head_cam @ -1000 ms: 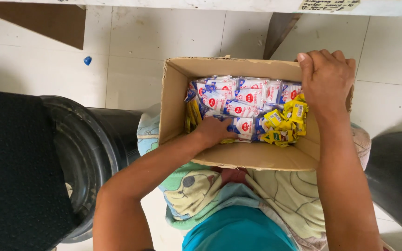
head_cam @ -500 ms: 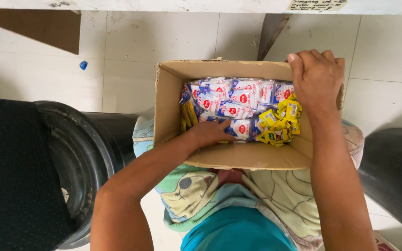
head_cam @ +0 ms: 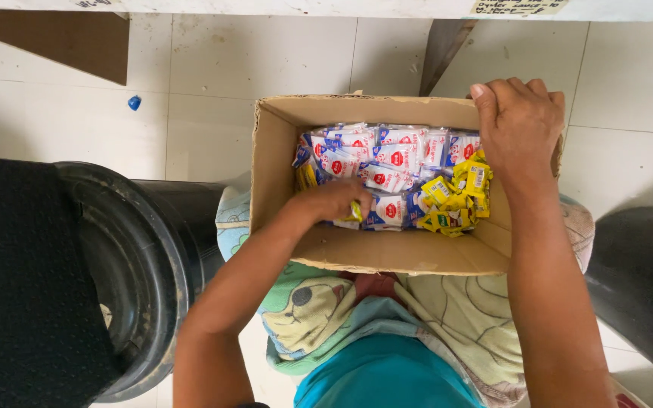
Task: Sorting and stocking small seasoning packets and sachets from a box onto lower grocery store shelves.
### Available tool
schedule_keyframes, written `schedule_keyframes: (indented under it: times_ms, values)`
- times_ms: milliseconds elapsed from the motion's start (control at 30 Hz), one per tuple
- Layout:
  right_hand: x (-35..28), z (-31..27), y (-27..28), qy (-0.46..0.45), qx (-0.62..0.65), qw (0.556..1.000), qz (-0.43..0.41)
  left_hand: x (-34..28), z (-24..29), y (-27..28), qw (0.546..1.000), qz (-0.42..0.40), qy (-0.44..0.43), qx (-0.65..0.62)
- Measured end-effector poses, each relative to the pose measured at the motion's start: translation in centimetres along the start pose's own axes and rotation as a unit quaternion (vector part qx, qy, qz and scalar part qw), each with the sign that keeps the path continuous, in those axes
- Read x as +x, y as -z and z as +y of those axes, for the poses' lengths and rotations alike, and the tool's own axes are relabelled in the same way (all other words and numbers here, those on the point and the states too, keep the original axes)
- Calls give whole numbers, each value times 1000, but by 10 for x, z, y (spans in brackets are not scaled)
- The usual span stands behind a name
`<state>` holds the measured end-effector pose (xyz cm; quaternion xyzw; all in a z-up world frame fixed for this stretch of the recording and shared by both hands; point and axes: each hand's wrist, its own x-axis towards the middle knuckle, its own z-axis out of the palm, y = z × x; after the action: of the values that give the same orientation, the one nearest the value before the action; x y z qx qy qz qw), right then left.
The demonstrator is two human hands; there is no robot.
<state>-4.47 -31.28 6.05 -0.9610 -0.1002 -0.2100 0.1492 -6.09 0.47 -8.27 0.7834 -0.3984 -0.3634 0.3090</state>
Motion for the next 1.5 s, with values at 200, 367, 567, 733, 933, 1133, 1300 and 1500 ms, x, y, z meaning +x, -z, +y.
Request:
schedule_keyframes:
  times_ms: [200,367,567,733,933,1133,1300,1500]
  values:
    - [-1,3,-4,4,-10,1000,-8,-1,51,43,995,49,2,-81]
    - [-8,8,-8,6,4,1000,-10,19,107,58,976,127,-138,-115]
    - [-9,12,-11,10,-28,999,-19,-16,125,90,924,264,-203,-187]
    - [-11,12,-12,5,-50,998,-23,-88,122,101,898,426,16,-106]
    - [-23,21,-26,28,22,998,49,-113,120,81,762,637,-2,120]
    - [-17,-35,-24,147,70,987,-5,-113,116,83,688,717,75,77]
    - [-18,-123,-50,328,174,915,-160,-115,108,82,688,725,37,-7]
    - [-30,-203,-128,446,114,818,-345,-111,95,82,685,718,31,-116]
